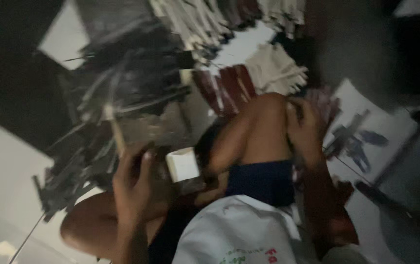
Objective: The person sits on the floor and repeatedly splits reddish-brown leather strips lengthwise using a fixed blade on a wooden block. They pick up strips, position them against the blade, pull them through to split, and place the resulting pieces into a pile.
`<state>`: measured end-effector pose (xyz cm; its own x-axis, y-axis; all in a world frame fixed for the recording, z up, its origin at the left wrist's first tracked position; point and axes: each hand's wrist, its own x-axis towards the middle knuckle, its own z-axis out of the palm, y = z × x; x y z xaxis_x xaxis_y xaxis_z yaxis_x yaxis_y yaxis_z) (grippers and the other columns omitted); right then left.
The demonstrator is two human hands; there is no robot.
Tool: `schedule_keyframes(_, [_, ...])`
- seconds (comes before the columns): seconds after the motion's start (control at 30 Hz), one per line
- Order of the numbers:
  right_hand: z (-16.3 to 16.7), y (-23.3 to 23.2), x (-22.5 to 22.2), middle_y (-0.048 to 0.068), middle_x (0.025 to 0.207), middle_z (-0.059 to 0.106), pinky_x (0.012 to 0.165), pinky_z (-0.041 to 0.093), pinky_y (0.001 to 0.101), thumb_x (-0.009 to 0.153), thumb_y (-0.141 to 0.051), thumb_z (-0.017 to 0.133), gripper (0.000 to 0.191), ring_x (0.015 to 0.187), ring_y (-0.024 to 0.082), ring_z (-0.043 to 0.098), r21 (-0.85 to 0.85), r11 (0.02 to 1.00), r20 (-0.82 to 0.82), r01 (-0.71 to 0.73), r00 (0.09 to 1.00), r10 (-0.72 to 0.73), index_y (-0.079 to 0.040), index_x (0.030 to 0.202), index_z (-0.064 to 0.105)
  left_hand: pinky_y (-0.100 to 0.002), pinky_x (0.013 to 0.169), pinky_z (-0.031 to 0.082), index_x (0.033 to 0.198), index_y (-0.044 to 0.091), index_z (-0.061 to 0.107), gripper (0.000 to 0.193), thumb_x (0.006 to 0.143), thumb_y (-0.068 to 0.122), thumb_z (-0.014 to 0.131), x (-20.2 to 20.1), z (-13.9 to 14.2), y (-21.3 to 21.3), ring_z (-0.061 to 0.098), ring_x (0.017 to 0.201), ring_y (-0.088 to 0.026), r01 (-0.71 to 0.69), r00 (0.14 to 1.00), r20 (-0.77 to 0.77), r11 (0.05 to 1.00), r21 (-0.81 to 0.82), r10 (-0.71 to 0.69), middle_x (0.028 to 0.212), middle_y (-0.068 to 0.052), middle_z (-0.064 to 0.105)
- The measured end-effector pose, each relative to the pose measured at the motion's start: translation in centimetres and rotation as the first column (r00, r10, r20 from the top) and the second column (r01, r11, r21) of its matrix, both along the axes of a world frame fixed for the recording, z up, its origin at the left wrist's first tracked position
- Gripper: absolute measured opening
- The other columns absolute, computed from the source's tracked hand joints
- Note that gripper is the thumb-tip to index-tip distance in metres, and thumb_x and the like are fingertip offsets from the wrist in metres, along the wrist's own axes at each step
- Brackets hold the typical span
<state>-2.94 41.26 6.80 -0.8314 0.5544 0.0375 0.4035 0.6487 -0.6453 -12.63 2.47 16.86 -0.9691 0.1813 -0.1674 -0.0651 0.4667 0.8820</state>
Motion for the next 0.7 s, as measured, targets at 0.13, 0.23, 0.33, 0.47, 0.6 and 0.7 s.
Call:
schedule_keyframes(0.13, [2.5,-7.2,-9.7,0.020,0.128,0.068,0.094,0.051,0.0470,0.102,-0.025,0.062,0.031,0.112,0.040,0.065,0.022,0.966,0.154,-0.259,0.955,0.253,-0.005,0.125,0.068,-0.030,0.089,0.055,0.125,0.005,0.067,0.023,0.104,0.011,0.060,-2.0,1.0,-1.9,0.068,0.106,-0.019,-0.071,0.993,-0.098,0.997,0.010,0.071,0.120,-0.010,0.069])
schedule_keyframes(0.23, [1.7,-9.7,-16.3,0.028,0.112,0.067,0.089,0.052,0.0523,0.099,-0.023,0.067,0.031,0.103,0.046,0.064,0.126,0.890,0.260,-0.438,0.880,0.397,0.001,0.118,0.068,-0.032,0.089,0.056,0.125,0.004,0.065,0.023,0.104,0.011,0.060,-2.5,1.3,-2.9,0.068,0.109,-0.019,-0.141,0.987,-0.077,0.990,0.004,0.140,0.125,-0.011,0.068])
schedule_keyframes(0.33, [-0.6,-12.1,-20.4,0.027,0.111,0.068,0.085,0.052,0.0552,0.094,-0.022,0.063,0.028,0.102,0.046,0.064,0.056,0.905,0.441,-0.421,0.824,0.356,0.000,0.111,0.067,-0.034,0.090,0.056,0.126,0.004,0.065,0.023,0.103,0.011,0.061,-3.1,1.2,-3.9,0.068,0.110,-0.022,-0.181,0.981,-0.083,0.983,-0.035,0.178,0.126,-0.012,0.068])
schedule_keyframes(0.47, [-1.5,-15.4,-23.4,0.028,0.111,0.069,0.086,0.052,0.0546,0.096,-0.016,0.057,0.025,0.105,0.045,0.066,0.055,0.918,0.496,-0.393,0.808,0.317,0.000,0.112,0.067,-0.037,0.087,0.057,0.126,0.003,0.065,0.026,0.101,0.010,0.066,-5.6,0.0,-5.3,0.070,0.103,-0.026,-0.186,0.966,-0.208,0.973,-0.139,0.155,0.122,-0.015,0.068])
schedule_keyframes(0.6, [-1.1,-18.4,-24.5,0.028,0.111,0.069,0.086,0.052,0.0547,0.097,-0.017,0.058,0.025,0.104,0.045,0.065,0.077,0.972,0.522,-0.222,0.840,0.150,0.000,0.115,0.066,-0.041,0.089,0.056,0.127,-0.001,0.062,0.031,0.100,0.010,0.071,-9.0,-1.9,-6.0,0.068,0.107,-0.035,-0.165,0.881,-0.471,0.965,-0.205,0.051,0.122,-0.020,0.066])
schedule_keyframes(0.7, [-1.0,-18.9,-24.9,0.028,0.111,0.069,0.086,0.051,0.0548,0.099,-0.017,0.058,0.025,0.104,0.045,0.065,0.028,0.986,0.514,-0.164,0.848,0.126,-0.001,0.116,0.066,-0.043,0.079,0.055,0.122,-0.002,0.060,0.040,0.093,0.018,0.078,-10.3,-2.8,-5.4,0.067,0.095,-0.038,-0.196,0.853,-0.521,0.930,-0.310,0.006,0.112,-0.020,0.065])
